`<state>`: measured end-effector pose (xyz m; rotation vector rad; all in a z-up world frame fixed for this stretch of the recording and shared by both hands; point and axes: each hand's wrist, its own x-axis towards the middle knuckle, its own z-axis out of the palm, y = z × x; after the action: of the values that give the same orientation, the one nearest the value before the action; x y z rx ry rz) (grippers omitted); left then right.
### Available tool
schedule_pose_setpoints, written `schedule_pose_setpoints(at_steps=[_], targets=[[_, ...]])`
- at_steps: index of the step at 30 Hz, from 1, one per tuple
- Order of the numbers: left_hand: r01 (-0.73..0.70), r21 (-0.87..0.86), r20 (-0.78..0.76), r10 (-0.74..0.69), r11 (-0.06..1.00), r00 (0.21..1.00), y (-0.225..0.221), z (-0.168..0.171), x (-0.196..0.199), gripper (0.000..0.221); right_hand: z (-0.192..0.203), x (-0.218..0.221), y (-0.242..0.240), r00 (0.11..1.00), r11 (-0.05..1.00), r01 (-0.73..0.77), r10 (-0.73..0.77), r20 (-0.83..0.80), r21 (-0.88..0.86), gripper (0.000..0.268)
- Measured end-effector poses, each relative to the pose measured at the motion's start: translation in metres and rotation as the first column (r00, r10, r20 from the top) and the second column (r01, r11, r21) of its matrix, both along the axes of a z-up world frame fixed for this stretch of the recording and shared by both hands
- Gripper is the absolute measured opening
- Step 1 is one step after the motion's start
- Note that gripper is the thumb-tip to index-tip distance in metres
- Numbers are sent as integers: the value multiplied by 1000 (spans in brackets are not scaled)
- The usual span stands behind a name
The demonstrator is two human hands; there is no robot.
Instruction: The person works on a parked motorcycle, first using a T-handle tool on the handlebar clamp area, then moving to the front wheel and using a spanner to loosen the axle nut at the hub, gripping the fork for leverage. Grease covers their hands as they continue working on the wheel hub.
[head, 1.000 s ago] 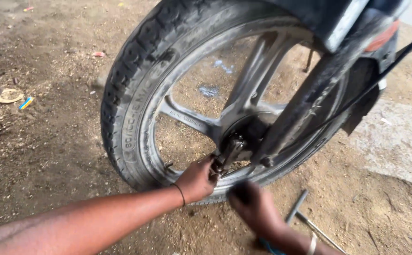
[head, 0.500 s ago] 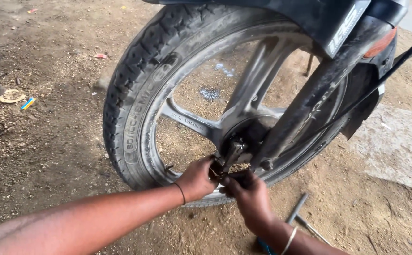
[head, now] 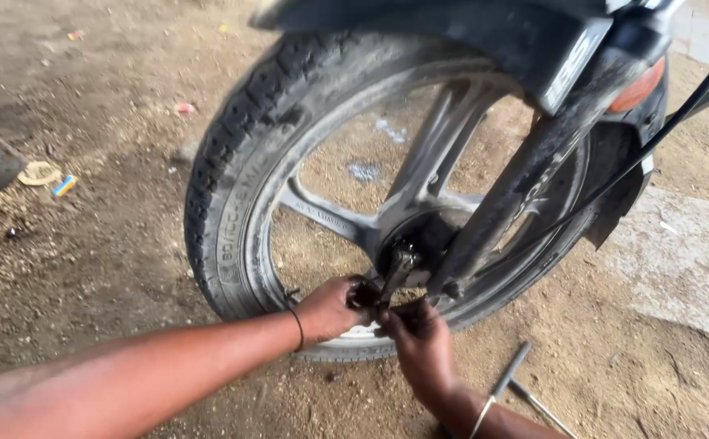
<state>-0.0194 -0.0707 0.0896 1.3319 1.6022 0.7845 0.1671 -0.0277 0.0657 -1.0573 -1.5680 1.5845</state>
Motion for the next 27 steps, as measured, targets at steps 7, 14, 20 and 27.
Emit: schedule_pose_setpoints(at_steps=[7, 14, 20, 27], targets=[[-76, -292, -22, 73, 953, 997, -4, 24, 12, 27, 15, -4, 4, 966, 996, 16, -38, 256, 85, 12], [-103, -244, 169, 147, 964, 975, -7, 11, 9, 34, 10, -5, 16, 953, 999, -52, 45, 301, 16, 16], [-111, -223, 274, 171, 968, 946, 6, -1, 2, 29, 7, 6, 30, 963, 974, -163, 123, 239, 155, 24], [-207, -226, 508, 297, 952, 809, 16, -18, 1, 30, 16, 0, 36, 898, 950, -260, 172, 405, 172, 17]])
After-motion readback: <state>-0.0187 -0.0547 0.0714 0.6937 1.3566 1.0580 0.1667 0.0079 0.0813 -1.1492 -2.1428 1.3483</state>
